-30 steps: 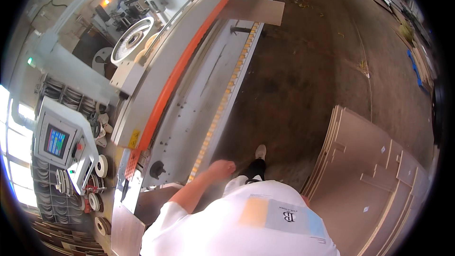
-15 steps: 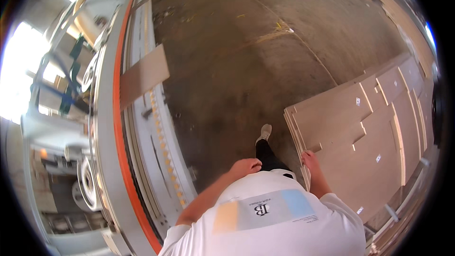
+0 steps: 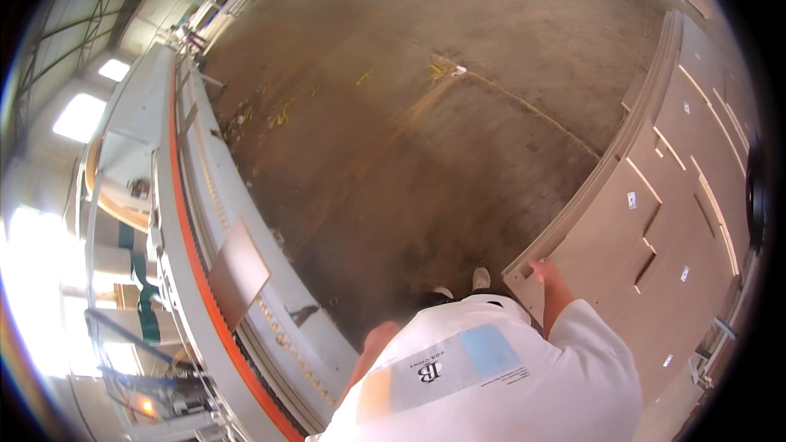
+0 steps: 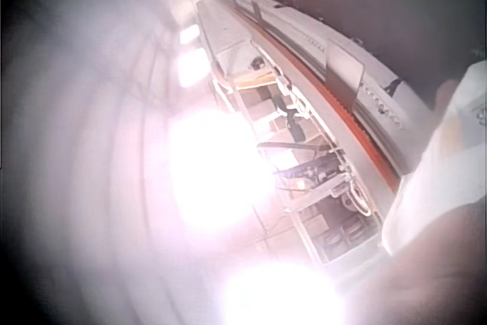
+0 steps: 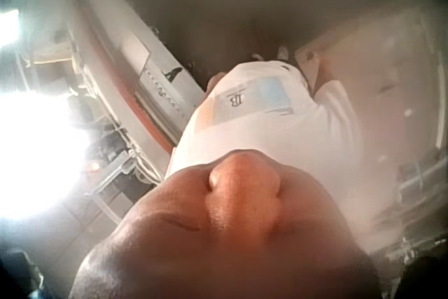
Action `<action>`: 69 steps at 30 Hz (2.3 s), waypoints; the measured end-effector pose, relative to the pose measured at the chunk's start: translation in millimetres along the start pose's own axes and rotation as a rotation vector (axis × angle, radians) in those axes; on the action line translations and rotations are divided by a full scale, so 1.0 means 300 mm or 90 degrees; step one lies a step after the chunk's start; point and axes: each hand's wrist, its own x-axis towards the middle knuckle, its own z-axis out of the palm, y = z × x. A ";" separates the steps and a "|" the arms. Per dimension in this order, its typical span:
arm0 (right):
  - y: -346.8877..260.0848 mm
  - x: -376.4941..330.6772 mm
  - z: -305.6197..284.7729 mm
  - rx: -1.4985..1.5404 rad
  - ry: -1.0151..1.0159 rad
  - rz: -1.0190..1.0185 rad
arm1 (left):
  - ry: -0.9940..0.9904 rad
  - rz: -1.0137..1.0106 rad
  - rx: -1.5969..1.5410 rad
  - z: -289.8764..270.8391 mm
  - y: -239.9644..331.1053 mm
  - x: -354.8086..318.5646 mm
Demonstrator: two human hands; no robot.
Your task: The person repeatedly picks up large rectangular wood panels from a stack and places them onto a conveyor belt feeding a processing machine. The person uses a handheld air nozzle to blow dust off the panels before and after they pass through the machine. The processed panels are then stacked on the floor.
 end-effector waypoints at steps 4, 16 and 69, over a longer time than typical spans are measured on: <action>0.019 0.184 0.041 0.035 -0.120 0.138 | 0.067 0.058 -0.183 0.002 -0.162 0.347; -0.450 0.316 -0.207 0.078 -0.240 0.022 | 0.059 0.148 -0.060 -0.721 -0.105 1.451; -3.899 -2.323 2.456 -0.016 -0.890 -1.383 | 0.965 -1.228 0.106 -0.765 -2.502 -0.855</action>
